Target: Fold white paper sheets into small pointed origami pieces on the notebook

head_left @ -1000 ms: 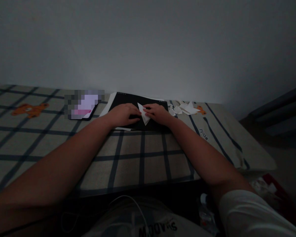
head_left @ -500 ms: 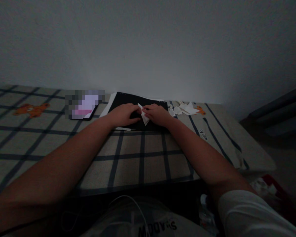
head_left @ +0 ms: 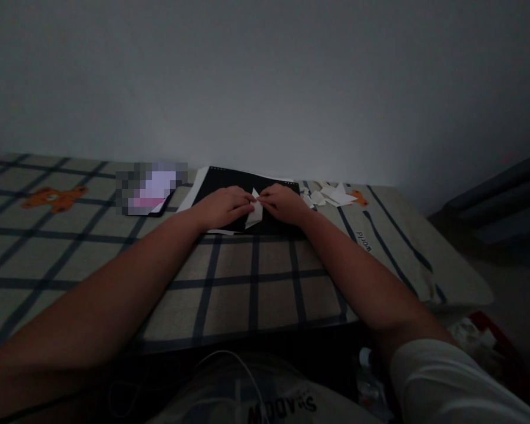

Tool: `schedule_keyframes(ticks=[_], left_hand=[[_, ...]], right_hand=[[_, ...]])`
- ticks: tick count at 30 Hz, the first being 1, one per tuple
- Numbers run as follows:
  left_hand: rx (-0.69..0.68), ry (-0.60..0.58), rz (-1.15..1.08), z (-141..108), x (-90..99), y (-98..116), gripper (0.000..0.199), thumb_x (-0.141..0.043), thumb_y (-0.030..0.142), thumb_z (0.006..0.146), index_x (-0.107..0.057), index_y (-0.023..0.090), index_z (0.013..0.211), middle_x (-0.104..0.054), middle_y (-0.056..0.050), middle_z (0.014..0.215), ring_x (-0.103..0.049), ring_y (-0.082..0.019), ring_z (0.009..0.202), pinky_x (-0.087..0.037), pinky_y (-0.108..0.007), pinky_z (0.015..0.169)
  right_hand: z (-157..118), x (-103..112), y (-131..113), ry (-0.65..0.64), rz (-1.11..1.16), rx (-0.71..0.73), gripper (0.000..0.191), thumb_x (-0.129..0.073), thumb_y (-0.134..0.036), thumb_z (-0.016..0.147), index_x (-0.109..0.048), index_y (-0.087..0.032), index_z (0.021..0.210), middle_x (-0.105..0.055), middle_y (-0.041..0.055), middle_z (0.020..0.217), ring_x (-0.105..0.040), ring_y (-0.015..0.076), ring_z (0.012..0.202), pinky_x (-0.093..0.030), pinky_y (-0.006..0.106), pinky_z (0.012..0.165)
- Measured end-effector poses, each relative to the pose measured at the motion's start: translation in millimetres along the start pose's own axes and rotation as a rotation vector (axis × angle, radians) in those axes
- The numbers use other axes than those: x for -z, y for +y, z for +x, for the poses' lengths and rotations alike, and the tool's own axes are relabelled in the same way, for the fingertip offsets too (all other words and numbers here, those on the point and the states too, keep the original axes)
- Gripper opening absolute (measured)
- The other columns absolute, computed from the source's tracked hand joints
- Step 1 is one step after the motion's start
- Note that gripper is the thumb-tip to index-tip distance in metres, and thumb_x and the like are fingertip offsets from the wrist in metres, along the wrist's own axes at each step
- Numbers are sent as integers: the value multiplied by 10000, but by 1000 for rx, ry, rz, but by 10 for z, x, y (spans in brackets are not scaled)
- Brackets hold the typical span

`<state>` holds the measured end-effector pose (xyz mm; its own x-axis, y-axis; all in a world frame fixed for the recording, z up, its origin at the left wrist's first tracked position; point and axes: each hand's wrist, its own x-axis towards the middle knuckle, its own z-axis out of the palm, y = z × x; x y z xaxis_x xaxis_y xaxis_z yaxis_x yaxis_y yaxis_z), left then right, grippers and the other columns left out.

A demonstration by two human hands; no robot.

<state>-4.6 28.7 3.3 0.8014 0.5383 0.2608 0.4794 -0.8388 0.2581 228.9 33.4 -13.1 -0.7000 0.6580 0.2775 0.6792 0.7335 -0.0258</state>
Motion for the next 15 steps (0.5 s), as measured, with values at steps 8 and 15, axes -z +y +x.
schedule_keyframes(ticks=[8,15], left_hand=[[77,-34,5,8,-1,-22,436,-364,451,1014,-727,239,1126,-719,-36,1210,-611,-204,1162,-427,-332,1005],[91,-40,8,21,-6,-22,446,-365,458,1008,-722,230,1147,-716,-42,1218,-603,-203,1180,-409,-316,1021]], right_hand=[[11,42,-87,-47,-106,-7,380,-365,-252,1024,-695,-122,1160,-666,138,1191,-533,249,1084,-389,368,896],[22,67,-143,-101,-138,-27,352,-382,-230,1019,-675,-123,1181,-655,145,1216,-520,259,1110,-394,368,889]])
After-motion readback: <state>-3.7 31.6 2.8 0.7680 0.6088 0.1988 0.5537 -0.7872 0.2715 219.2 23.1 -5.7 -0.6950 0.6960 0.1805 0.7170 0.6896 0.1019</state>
